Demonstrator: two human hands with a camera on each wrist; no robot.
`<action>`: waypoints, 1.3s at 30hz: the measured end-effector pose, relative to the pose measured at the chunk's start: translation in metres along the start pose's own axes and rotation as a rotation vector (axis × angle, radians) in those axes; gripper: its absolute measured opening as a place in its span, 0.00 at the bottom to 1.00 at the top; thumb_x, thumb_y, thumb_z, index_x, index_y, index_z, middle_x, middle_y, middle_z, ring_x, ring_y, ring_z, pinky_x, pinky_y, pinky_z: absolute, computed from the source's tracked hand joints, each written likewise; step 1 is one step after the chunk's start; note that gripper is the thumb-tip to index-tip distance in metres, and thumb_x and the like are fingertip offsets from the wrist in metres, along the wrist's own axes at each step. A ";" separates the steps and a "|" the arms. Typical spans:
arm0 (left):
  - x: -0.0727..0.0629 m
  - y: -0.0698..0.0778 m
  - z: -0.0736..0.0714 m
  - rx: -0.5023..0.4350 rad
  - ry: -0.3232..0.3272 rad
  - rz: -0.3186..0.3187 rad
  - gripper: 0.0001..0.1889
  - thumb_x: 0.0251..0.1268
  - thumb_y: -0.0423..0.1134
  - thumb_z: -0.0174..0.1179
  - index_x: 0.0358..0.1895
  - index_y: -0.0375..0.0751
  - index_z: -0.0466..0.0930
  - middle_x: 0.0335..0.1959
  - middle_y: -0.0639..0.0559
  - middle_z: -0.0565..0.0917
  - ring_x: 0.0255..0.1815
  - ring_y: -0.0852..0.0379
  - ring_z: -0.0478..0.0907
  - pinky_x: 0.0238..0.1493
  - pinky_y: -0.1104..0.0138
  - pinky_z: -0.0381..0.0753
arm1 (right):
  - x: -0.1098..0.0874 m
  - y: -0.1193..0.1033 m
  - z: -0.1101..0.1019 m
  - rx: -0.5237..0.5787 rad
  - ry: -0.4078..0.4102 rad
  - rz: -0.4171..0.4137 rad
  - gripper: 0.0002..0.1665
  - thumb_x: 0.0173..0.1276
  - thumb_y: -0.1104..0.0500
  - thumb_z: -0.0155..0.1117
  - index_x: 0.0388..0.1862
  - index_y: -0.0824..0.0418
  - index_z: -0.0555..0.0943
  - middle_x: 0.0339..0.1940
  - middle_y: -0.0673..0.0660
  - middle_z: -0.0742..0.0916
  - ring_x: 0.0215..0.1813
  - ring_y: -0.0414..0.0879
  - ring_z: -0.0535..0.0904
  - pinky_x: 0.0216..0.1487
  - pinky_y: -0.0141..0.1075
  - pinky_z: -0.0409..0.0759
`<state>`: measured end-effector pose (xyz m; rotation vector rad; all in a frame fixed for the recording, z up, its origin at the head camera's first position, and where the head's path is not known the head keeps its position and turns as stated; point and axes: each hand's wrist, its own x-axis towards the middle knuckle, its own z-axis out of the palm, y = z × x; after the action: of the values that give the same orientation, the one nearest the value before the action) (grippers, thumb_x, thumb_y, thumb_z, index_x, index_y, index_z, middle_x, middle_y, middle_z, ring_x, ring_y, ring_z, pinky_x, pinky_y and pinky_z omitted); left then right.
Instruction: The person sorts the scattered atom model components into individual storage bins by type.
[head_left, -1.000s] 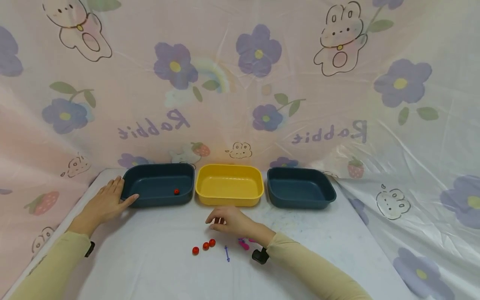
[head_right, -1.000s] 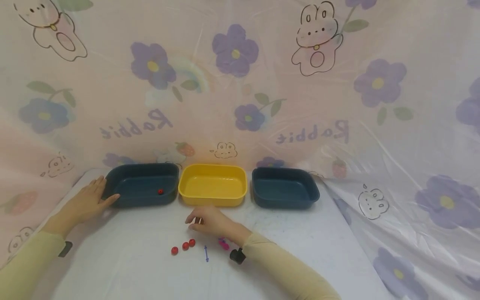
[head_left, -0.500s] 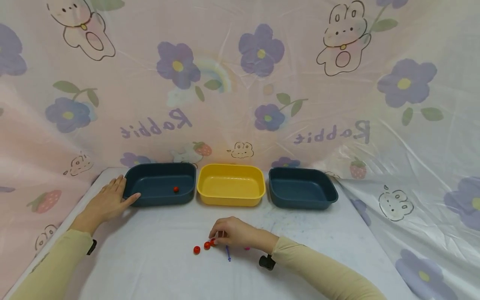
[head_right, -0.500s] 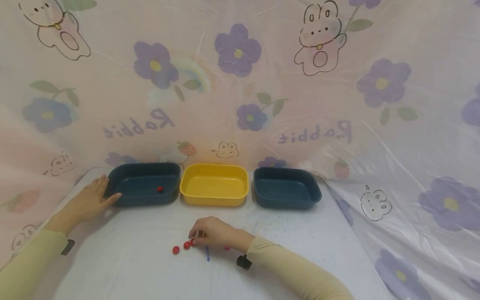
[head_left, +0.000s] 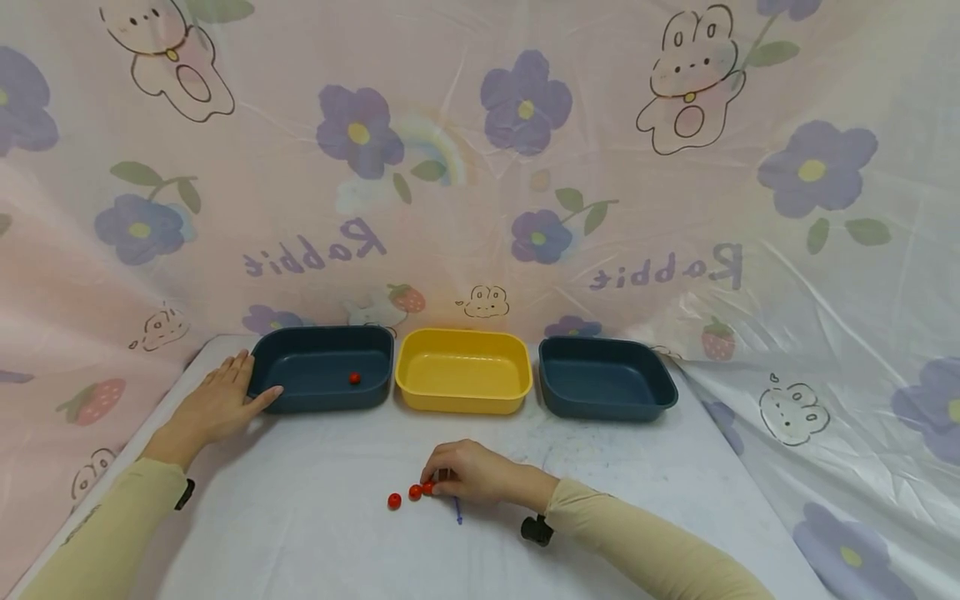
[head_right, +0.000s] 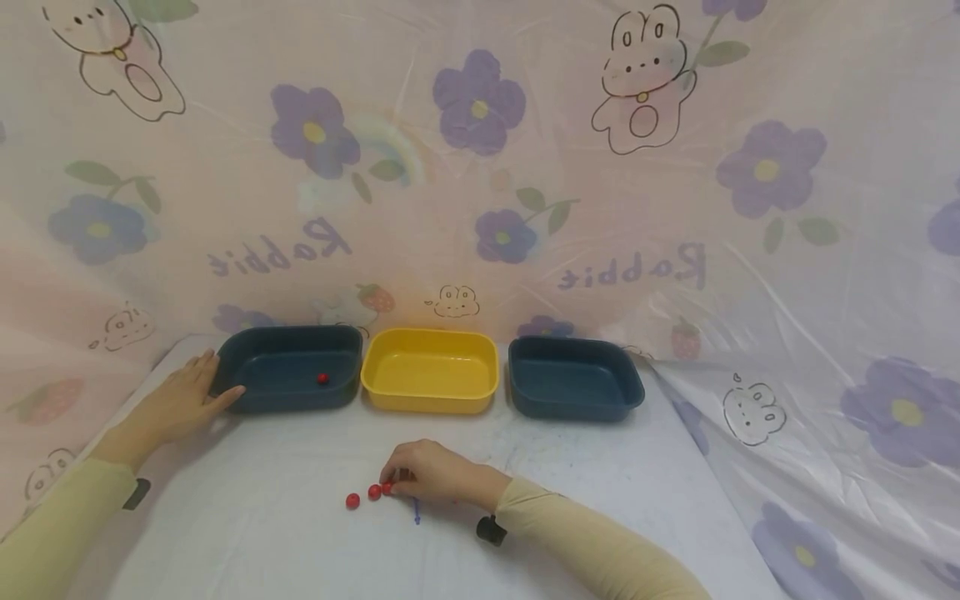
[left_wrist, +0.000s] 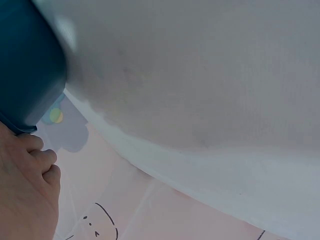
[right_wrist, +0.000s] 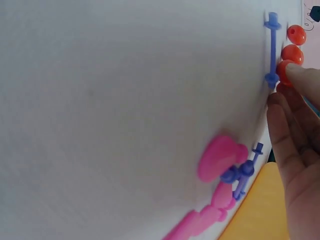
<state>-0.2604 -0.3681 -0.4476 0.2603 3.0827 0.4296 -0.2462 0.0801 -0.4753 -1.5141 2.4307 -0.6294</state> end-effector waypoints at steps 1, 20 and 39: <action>0.000 0.000 0.000 -0.001 0.000 0.000 0.54 0.81 0.66 0.42 0.77 0.13 0.37 0.78 0.14 0.40 0.79 0.18 0.37 0.75 0.29 0.44 | 0.000 0.000 0.000 -0.002 0.002 -0.003 0.10 0.71 0.61 0.73 0.50 0.55 0.88 0.43 0.45 0.87 0.40 0.29 0.78 0.45 0.16 0.76; 0.000 -0.001 0.002 0.008 0.017 0.006 0.53 0.81 0.66 0.43 0.77 0.12 0.40 0.78 0.14 0.41 0.79 0.18 0.40 0.75 0.29 0.45 | -0.001 0.003 0.003 0.020 0.071 -0.032 0.09 0.72 0.60 0.72 0.49 0.55 0.88 0.44 0.46 0.88 0.41 0.29 0.78 0.46 0.16 0.76; 0.000 0.000 0.000 0.038 0.023 0.011 0.53 0.81 0.66 0.43 0.77 0.12 0.43 0.78 0.15 0.43 0.79 0.18 0.42 0.76 0.29 0.47 | 0.035 0.001 -0.014 0.124 0.252 -0.061 0.12 0.72 0.63 0.71 0.53 0.59 0.86 0.47 0.49 0.90 0.45 0.36 0.82 0.49 0.24 0.83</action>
<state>-0.2606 -0.3682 -0.4472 0.2758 3.1157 0.3770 -0.2676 0.0529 -0.4619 -1.5464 2.4753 -1.0201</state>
